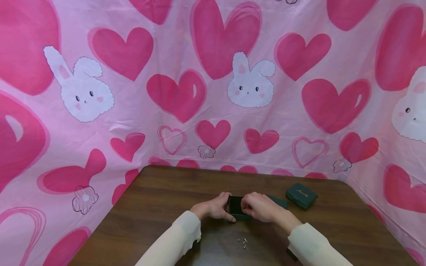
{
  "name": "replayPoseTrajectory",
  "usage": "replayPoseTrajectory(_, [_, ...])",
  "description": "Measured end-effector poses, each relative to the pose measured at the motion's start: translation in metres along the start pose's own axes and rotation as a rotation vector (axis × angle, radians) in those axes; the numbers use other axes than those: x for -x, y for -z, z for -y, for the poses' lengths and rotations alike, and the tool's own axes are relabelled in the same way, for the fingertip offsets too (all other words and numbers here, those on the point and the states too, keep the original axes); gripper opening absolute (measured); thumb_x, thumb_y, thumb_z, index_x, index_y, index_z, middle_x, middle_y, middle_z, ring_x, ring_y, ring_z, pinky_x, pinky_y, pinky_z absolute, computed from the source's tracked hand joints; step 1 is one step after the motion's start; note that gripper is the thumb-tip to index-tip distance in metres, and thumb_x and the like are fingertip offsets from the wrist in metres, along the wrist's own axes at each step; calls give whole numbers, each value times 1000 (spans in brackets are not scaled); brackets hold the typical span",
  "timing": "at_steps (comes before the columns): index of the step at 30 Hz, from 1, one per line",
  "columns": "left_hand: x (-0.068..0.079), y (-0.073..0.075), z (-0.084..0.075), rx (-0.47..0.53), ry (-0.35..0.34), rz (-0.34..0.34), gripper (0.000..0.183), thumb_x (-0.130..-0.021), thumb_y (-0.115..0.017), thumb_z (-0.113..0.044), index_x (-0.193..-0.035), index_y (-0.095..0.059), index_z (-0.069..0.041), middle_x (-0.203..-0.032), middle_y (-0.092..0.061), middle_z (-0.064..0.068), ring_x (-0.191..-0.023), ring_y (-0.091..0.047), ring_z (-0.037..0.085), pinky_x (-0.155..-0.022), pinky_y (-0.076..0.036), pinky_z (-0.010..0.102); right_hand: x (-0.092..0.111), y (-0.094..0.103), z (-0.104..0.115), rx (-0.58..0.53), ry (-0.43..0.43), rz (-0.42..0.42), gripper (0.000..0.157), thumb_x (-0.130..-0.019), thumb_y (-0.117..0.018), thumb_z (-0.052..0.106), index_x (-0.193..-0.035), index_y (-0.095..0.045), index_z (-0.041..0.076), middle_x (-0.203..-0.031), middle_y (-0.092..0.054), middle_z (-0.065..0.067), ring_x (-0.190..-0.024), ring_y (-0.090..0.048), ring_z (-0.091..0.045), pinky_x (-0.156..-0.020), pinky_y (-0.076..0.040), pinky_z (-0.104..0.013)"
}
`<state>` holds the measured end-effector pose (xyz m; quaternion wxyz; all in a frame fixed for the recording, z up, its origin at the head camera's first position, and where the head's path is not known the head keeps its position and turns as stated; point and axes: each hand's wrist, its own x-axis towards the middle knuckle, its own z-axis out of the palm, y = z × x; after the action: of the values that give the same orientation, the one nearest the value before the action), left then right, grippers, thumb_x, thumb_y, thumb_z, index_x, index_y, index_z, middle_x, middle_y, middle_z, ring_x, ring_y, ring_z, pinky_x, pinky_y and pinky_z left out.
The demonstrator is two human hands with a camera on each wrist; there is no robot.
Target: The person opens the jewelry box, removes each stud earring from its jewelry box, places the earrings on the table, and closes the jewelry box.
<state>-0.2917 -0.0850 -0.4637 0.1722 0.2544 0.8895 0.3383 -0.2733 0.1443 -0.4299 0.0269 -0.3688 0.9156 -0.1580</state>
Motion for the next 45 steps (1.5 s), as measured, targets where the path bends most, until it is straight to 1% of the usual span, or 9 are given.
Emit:
replayPoseTrajectory(4, [0, 0, 0, -1, -1, 1, 69, -82, -88, -24, -133, -43, -10, -116, -44, 1, -104, -48, 17, -101, -44, 40, 4, 1, 3, -11, 6, 10, 3, -91, -78, 15, -91, -74, 16, -82, -60, 14, -76, -54, -8, -74, -55, -33])
replayPoseTrajectory(12, [0, 1, -1, -10, -3, 3, 68, -82, -88, -24, -132, -43, -12, -118, -44, 1, -105, -47, 17, -102, -43, 40, 8, 2, 7, 13, 34, -1, 6, -92, -77, 14, -89, -74, 18, -82, -60, 15, -76, -53, -6, -72, -54, -32])
replayPoseTrajectory(18, [2, -1, 2, -5, -3, -3, 68, -82, -88, -25, -132, -43, -12, -116, -44, 1, -102, -47, 16, -99, -44, 38, 10, 0, 9, -13, 27, 30, 5, -93, -75, 14, -90, -74, 17, -84, -61, 16, -77, -54, -7, -75, -54, -32])
replayPoseTrajectory(23, [1, -2, 4, -20, -17, -8, 68, -82, -88, -26, -131, -44, -12, -114, -44, 0, -101, -47, 15, -95, -44, 34, 12, -3, 11, -47, 34, 59, 6, -94, -74, 13, -91, -74, 18, -83, -60, 17, -75, -54, -5, -71, -52, -27])
replayPoseTrajectory(29, [2, -3, 4, -24, -18, -9, 67, -81, -88, -25, -130, -44, -13, -114, -44, -1, -101, -48, 14, -97, -44, 35, 15, -8, 12, -74, 46, 83, 6, -95, -73, 12, -90, -74, 16, -82, -59, 16, -72, -53, -2, -66, -49, -24])
replayPoseTrajectory(37, [3, -2, 2, -6, 0, -2, 67, -82, -88, -24, -131, -44, -12, -114, -44, 0, -101, -48, 16, -98, -44, 38, 18, -12, 14, -79, 57, 94, 6, -94, -74, 13, -91, -74, 17, -83, -60, 16, -73, -53, -1, -67, -50, -24])
replayPoseTrajectory(45, [2, 0, 1, 14, 0, 9, 65, -82, -87, -22, -129, -44, -14, -114, -43, 1, -102, -48, 18, -98, -45, 39, 20, -14, 19, -117, 70, 133, 6, -95, -73, 14, -91, -75, 18, -84, -61, 17, -72, -54, 0, -70, -51, -23])
